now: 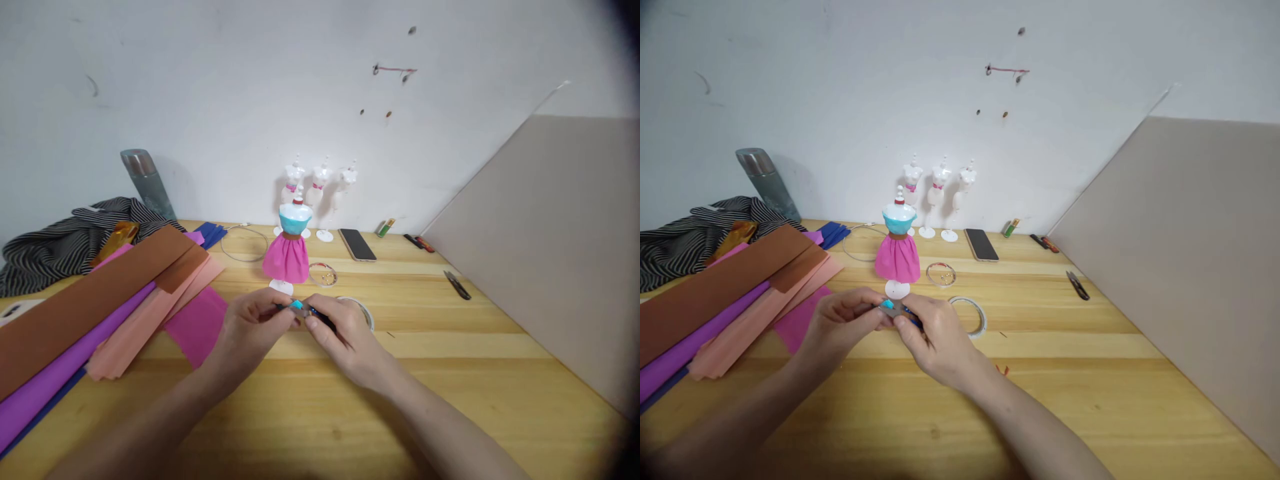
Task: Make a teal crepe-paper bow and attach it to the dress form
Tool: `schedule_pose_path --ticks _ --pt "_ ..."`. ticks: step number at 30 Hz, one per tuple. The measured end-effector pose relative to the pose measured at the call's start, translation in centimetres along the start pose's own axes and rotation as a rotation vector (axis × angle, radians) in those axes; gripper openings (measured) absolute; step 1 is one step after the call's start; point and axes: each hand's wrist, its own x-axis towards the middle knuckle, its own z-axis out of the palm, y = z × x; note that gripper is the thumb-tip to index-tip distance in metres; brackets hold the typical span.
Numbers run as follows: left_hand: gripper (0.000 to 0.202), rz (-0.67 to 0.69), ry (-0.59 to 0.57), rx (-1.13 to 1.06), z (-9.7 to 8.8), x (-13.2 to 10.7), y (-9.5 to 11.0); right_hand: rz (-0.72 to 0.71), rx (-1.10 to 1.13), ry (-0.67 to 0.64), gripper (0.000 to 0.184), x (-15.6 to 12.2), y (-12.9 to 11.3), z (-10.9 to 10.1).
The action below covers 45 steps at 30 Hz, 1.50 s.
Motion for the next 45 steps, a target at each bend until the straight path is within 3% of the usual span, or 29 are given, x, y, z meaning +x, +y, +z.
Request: schedule_pose_path --ticks 17,30,39,45 --pt "0.01 0.041 -0.021 0.094 0.03 0.15 0.32 0.032 0.038 -0.045 0.021 0.05 -0.13 -0.03" --pt "0.006 -0.096 -0.035 -0.058 -0.23 0.27 0.48 0.015 0.023 -0.065 0.024 -0.15 0.19 0.02" --pt "0.012 0.044 -0.052 0.0 -0.22 0.27 0.46 0.023 -0.222 0.008 0.021 -0.38 0.22 0.03" --pt "0.009 0.032 -0.07 -0.028 -0.32 0.13 0.59 0.004 -0.059 -0.059 0.023 -0.2 0.04 -0.26"
